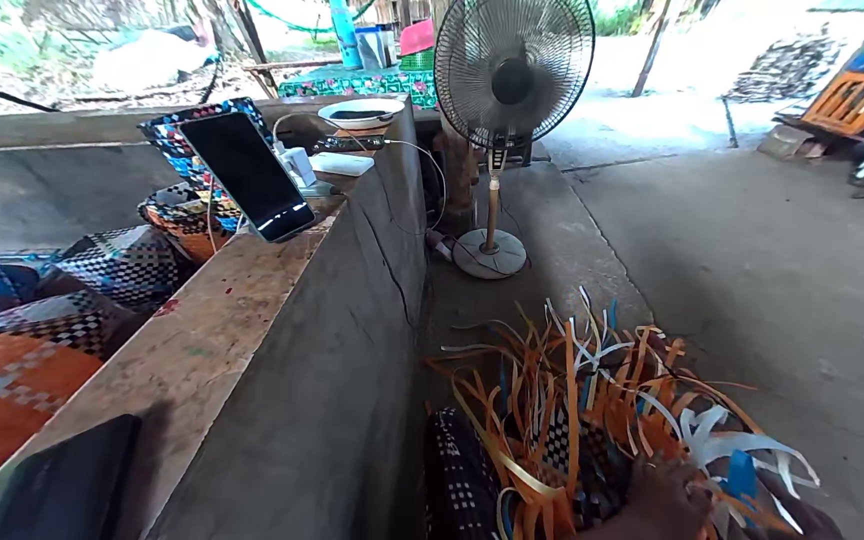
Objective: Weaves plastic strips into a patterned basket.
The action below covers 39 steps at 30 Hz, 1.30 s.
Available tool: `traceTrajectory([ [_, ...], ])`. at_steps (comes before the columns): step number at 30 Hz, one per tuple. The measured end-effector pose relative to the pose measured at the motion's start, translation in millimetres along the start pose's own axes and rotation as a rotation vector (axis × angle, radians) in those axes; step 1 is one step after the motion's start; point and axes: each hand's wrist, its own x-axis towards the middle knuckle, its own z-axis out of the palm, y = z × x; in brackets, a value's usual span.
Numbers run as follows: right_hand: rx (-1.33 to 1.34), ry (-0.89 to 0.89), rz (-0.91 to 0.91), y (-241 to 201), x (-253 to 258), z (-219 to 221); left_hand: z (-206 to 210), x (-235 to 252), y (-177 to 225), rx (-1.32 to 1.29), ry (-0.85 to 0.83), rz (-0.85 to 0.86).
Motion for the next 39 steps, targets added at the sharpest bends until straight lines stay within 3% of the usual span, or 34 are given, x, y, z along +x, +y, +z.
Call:
traceTrajectory([
  [4,0.134,0.259,-0.21,-2,38,7,-3,0,-5,-0.026,0.049,0.041],
  [6,0.091,0.359,-0.09,0,46,21,-15,-7,3,0.021,0.065,0.056],
  [9,0.335,0.362,0.212,-23,36,25,-26,-14,12,-0.006,0.076,0.044],
  [13,0.577,0.498,0.355,-14,26,50,-25,-8,6,0.012,0.024,0.018],
  [17,0.623,0.394,0.432,0,12,69,-18,-8,5,0.066,-0.013,0.019],
  [22,0.598,0.262,0.527,-7,26,47,-17,-7,6,0.072,-0.027,0.024],
  [25,0.48,0.294,0.457,-5,42,41,-19,-8,10,0.059,-0.023,0.02],
  [28,0.333,0.312,0.196,-12,45,41,-22,-7,10,0.0,-0.065,-0.006],
  [33,0.314,0.212,-0.205,-20,30,42,-68,-21,25,-0.583,-0.15,-0.014],
  [36,0.264,0.273,-0.217,-11,31,47,-112,-53,27,-0.934,-0.134,0.028],
  [39,0.202,0.229,-0.138,-1,37,45,-155,-97,11,-1.053,-0.001,0.104],
])
